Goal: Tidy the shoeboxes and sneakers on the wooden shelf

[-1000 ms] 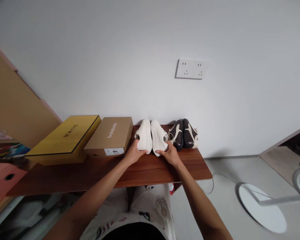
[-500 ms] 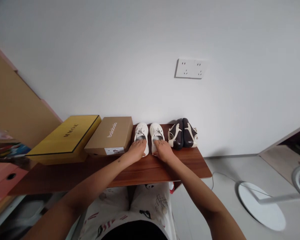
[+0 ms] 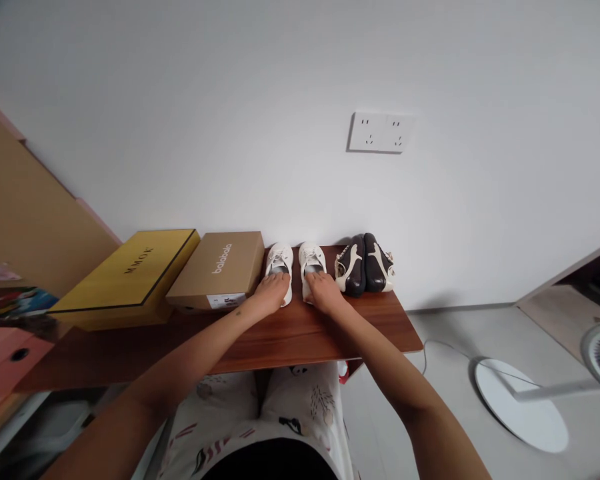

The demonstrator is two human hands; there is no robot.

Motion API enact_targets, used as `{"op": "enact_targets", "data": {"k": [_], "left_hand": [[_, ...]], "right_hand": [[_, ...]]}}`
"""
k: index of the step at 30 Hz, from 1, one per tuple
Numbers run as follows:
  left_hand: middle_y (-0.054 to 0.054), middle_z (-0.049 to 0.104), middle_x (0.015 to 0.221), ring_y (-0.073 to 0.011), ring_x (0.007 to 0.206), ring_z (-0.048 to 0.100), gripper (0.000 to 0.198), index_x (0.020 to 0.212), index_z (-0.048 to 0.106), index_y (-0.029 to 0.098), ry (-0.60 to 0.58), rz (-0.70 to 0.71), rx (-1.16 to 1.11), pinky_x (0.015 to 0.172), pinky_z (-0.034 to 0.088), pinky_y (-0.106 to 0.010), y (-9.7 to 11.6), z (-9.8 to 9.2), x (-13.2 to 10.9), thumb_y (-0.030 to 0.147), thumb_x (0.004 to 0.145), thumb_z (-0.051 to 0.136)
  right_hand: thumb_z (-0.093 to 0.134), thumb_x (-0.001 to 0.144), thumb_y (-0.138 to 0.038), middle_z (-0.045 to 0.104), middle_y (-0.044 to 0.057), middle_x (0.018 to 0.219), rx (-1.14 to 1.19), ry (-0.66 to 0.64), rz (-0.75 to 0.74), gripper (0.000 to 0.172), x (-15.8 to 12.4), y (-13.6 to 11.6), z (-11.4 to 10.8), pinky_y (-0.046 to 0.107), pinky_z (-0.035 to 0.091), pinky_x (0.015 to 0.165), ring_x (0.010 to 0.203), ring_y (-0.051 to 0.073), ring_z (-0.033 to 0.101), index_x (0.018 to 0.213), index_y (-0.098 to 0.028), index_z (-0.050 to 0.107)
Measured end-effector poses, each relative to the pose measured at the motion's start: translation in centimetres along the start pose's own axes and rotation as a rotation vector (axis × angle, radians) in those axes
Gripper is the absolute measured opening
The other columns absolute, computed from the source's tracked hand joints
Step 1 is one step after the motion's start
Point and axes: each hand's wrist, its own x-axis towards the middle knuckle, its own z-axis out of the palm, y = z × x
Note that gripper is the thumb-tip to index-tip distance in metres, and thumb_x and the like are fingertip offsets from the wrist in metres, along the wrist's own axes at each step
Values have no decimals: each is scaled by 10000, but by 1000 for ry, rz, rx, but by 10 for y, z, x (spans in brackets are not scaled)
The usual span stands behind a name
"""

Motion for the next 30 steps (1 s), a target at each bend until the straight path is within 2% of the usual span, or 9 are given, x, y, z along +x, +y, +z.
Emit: {"op": "enact_targets", "data": {"k": [7,9,12,16,19,21,24,27,30], "left_hand": [[-199,620,1151,-341,1138,579,517,1203,556,105,82,-57,72,990,414,-429,7,-2,-9,84,725,752],[-197,609,1195,-340,1155,565,608,1293,518,110,170,-71,76,1013,409,-444,12,-6,-14,139,739,768],[-185,567,1306,-332,1226,530,722,1427,413,147,301,-5,-28,1063,396,-465,26,-8,-19,236,794,749],[-168,509,1411,-293,1337,474,657,1471,357,185,337,204,-394,1122,381,-458,64,6,-8,297,889,639],[-187,435,1504,-292,1420,402,695,1502,310,173,305,220,-685,1162,345,-469,103,26,13,329,899,618],[-213,359,1564,-314,1476,320,781,1522,273,149,287,126,-797,1186,302,-477,127,37,32,330,867,657],[-259,355,1558,-342,1482,310,872,1508,291,100,228,-54,-860,1177,299,-445,147,43,61,321,795,742],[-257,522,1425,-330,1361,487,751,1381,453,86,109,-172,-847,1091,387,-390,149,40,81,325,755,791],[-194,615,1338,-290,1251,585,639,1264,535,130,13,-173,-817,989,451,-333,143,33,90,343,733,820]], "right_hand": [[781,772,-246,664,155,1139,27,62,-7,429,3,-1,2,396,438,970,1075,309,591,1145,-135,600],[776,779,-267,646,158,1161,94,175,-22,456,-6,1,5,428,442,987,1086,317,582,1180,-152,592],[688,863,-347,624,152,1204,276,455,-21,411,-32,13,12,466,447,1001,1116,311,570,1226,-194,570],[539,946,-433,633,146,1159,407,792,285,347,-74,47,21,476,442,1002,1108,293,566,1190,-188,576],[498,938,-490,619,174,1203,399,898,590,455,-94,83,23,514,402,1043,1173,315,537,1234,-151,559],[507,909,-533,602,207,1257,405,863,745,556,-98,109,22,535,370,1075,1242,344,504,1275,-116,544],[577,836,-598,617,220,1272,504,673,846,668,-97,144,21,502,393,1073,1242,351,530,1280,-98,566],[635,765,-653,691,161,1159,652,452,798,669,-93,168,21,437,463,1004,1114,315,622,1181,-128,637],[626,757,-686,731,106,1035,774,345,662,634,-89,180,18,404,508,926,1002,285,663,1083,-144,664]]}}
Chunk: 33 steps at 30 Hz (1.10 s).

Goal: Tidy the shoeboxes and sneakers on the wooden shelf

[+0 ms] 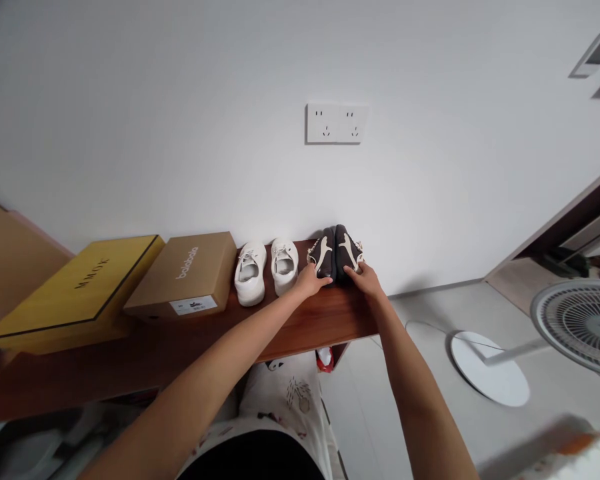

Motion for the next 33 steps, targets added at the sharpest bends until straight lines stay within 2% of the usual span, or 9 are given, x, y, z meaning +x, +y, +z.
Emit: {"op": "enact_targets", "data": {"k": [3,6,8,12,16,23,33], "left_hand": [[-155,635,1320,-267,1212,609,597,1213,548,155,-44,28,98,939,467,-303,7,-9,5,377,731,823],[-148,651,1279,-282,1198,611,528,1145,569,161,-61,92,300,925,473,-323,22,-15,9,412,746,806],[-152,660,1256,-297,1191,615,527,1146,575,163,-72,133,425,927,479,-347,34,-18,12,421,748,803],[-162,684,1208,-295,1144,649,508,1171,596,161,-102,134,565,911,503,-356,54,-19,13,396,767,795],[-181,689,1217,-293,1159,655,514,1222,602,133,-132,114,608,912,520,-337,62,-13,10,319,781,789],[-202,698,1200,-311,1172,655,472,1241,627,115,-169,114,622,966,517,-363,60,-4,13,230,800,751],[-242,693,1159,-349,1149,655,345,1179,671,79,-159,129,604,964,505,-415,58,13,23,96,838,623]], "right_hand": [[599,816,-635,733,94,1048,-17,-34,-127,553,7,-9,-8,370,515,902,1004,263,668,1080,-152,650],[641,841,-517,728,89,1014,-288,-40,-186,415,12,-27,-18,346,505,884,996,260,673,1072,-171,645],[666,844,-457,726,85,986,-505,-92,-206,357,13,-42,-24,329,499,849,973,263,680,1084,-194,642],[663,858,-453,728,117,1016,-835,-216,-228,362,10,-70,-26,324,479,802,988,296,682,1121,-207,623],[642,883,-421,720,155,1116,-1004,-276,-250,340,5,-86,-17,345,466,832,1038,313,676,1134,-194,610],[620,896,-369,726,160,1127,-1106,-332,-282,287,1,-90,-5,349,455,879,1043,294,686,1117,-186,626],[593,872,-232,742,163,1094,-1009,-310,-282,219,6,-82,2,345,431,881,1036,287,683,1073,-177,660]]}}
